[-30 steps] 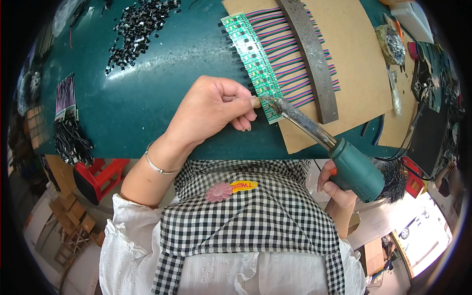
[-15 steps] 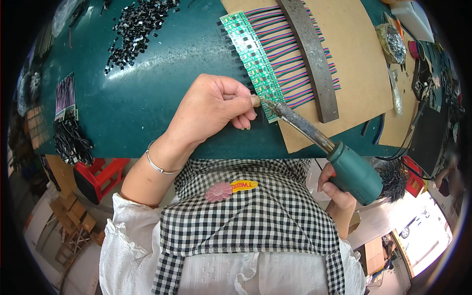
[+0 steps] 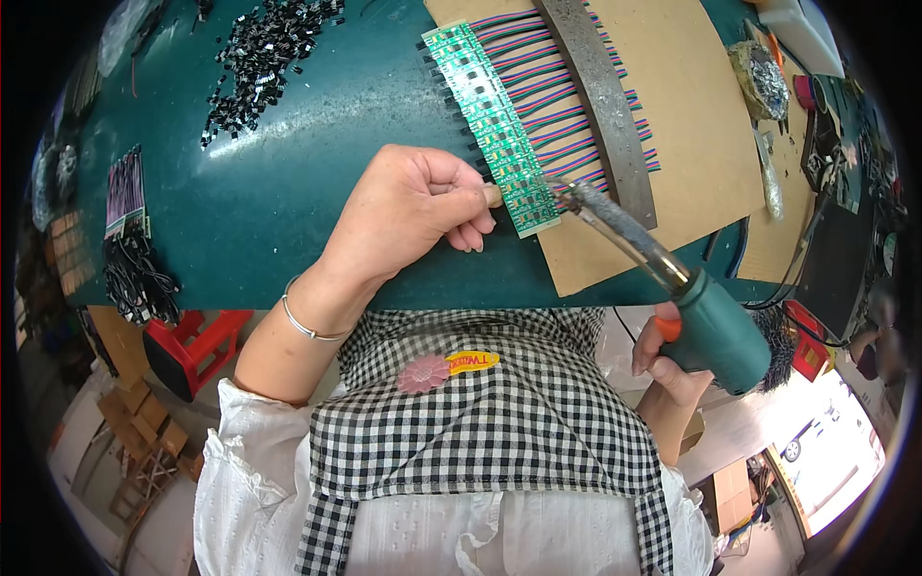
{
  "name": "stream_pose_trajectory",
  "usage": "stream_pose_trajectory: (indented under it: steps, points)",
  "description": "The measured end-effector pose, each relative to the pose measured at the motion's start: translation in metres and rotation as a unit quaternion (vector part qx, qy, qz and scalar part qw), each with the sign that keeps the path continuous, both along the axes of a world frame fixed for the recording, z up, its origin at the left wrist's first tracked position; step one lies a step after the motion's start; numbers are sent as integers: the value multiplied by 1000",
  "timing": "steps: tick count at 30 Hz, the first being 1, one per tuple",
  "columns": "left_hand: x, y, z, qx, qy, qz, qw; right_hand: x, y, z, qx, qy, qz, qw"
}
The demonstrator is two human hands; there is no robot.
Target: The person solders wires to small green PCB strips with a soldering iron at a factory workbench.
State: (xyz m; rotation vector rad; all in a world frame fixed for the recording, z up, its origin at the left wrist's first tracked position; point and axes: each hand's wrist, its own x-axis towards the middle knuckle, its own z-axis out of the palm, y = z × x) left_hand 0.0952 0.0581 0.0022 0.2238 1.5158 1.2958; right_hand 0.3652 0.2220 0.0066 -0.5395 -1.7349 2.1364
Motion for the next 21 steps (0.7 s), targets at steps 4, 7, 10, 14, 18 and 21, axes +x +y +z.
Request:
stream_pose_trajectory:
  steps: [4, 7, 10, 14, 18, 21]
  points:
    - [-1, 1, 0, -7, -3, 3, 1000, -3, 13, 8, 4, 45, -46, 998]
    - [0, -2, 0, -12, -10, 10, 1000, -14, 28, 18, 22, 119, -111, 986]
    - [0, -5, -4, -1, -7, 5, 1000, -19, 49, 23, 34, 198, -151, 968]
    - [0, -8, -6, 9, -8, 7, 1000, -46, 68, 23, 32, 134, -304, 943]
    - [-5, -15, -3, 33, -15, -3, 999, -38, 71, 16, 60, 113, -303, 944]
    - [-19, -34, -7, 42, 79, 35, 995, -33, 64, 16, 87, 111, -266, 954]
